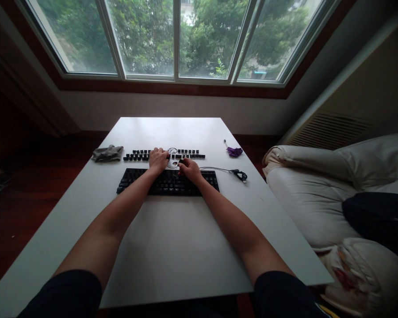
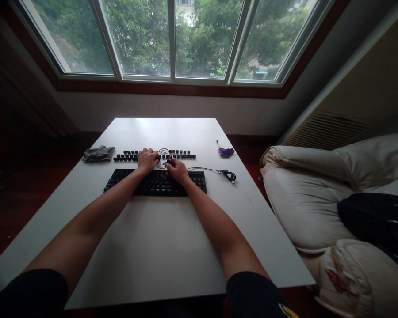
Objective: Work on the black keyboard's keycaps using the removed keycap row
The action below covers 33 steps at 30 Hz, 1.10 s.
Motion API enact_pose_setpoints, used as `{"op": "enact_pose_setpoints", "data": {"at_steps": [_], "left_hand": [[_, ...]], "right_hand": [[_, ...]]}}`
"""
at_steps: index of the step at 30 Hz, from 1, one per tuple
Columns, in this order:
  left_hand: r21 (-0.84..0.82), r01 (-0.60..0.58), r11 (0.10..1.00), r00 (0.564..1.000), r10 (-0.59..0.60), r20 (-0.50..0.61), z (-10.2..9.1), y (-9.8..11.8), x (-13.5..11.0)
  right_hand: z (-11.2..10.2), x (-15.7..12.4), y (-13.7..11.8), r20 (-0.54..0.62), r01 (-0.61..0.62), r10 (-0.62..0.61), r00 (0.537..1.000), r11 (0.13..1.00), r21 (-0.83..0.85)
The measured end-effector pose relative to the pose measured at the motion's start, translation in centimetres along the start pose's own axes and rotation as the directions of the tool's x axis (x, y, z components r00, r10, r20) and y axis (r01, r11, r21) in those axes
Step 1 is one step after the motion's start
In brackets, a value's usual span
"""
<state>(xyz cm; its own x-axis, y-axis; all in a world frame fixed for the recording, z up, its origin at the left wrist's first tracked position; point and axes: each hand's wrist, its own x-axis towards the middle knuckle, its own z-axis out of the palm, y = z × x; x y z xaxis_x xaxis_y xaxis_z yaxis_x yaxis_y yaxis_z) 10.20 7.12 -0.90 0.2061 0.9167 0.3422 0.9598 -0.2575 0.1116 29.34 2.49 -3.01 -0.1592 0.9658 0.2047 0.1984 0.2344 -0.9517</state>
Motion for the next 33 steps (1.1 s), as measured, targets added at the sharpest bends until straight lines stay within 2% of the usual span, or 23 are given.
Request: {"op": "enact_pose_setpoints", "data": {"at_steps": [14,18,22,25,33], "left_hand": [[-0.009,0.018,1.0,1.0,-0.018,0.016,-0.4,0.2,-0.2],[-0.038,0.031,0.999,0.999,-0.032,-0.019,-0.8,0.5,-0.6],[-0.099,0.024,0.995,0.998,-0.029,-0.049,-1.2,0.9,-2.0],[-0.13,-0.023,0.991,1.0,0.02,-0.023,-1.3,1.2,-3.7],[-0.174,-0.113,0.978,0.993,0.118,0.024,-2.0,1.5,-7.3]], "right_hand": [[0.0,0.0,0.1,-0.001,-0.008,0.008,1.0,1.0,0.006],[0.1,0.1,0.3,0.003,-0.007,0.007,1.0,1.0,0.018],[0.3,0.3,0.5,-0.024,-0.003,0.005,1.0,0.998,0.068],[0.6,0.2,0.5,-0.068,0.011,-0.004,0.998,0.995,0.1],[0.5,-0.1,0.0,-0.019,0.034,-0.034,0.999,0.999,-0.007]]}}
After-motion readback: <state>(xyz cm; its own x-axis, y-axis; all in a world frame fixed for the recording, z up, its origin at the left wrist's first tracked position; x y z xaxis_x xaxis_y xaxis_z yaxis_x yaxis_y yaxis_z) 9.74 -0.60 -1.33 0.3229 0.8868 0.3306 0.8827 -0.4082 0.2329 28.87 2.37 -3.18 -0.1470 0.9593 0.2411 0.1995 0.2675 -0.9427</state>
